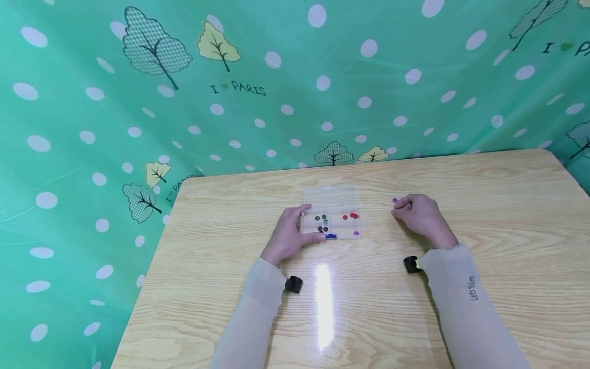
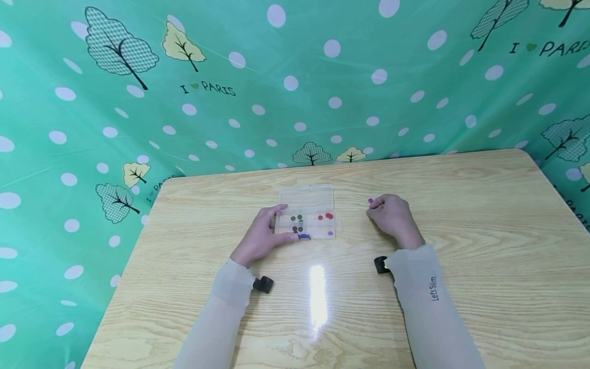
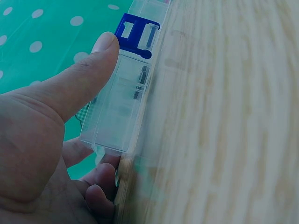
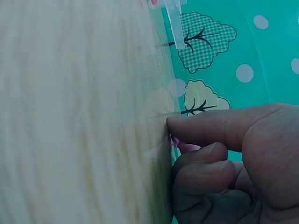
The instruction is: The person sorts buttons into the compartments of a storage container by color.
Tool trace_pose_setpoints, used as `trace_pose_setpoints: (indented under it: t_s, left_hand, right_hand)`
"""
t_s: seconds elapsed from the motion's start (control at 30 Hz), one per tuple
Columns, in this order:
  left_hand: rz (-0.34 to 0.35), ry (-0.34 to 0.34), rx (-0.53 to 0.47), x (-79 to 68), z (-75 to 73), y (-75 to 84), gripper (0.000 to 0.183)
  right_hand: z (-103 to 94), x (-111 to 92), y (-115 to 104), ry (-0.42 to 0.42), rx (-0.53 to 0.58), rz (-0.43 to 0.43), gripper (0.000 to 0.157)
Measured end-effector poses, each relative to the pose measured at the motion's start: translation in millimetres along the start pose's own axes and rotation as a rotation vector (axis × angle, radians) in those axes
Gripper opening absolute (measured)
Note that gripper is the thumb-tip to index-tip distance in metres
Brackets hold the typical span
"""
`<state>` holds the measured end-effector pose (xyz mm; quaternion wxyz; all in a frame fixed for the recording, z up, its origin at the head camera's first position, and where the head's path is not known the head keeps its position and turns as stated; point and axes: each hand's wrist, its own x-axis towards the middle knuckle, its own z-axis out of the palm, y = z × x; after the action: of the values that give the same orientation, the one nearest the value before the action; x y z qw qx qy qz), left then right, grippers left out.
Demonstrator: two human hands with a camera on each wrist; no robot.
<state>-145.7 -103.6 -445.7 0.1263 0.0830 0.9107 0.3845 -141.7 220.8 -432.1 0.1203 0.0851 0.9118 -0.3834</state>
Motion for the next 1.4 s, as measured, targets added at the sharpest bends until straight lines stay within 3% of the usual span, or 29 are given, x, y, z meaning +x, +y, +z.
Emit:
trace_pose_setpoints:
  t_s: [1.4]
  left_hand:
    - [-0.013,-0.005,-0.002,0.7,-0.1,1.3,0.096]
  right_hand:
    - [1.0,0.9,0.7,0.018,-0.049,-0.074,0.030]
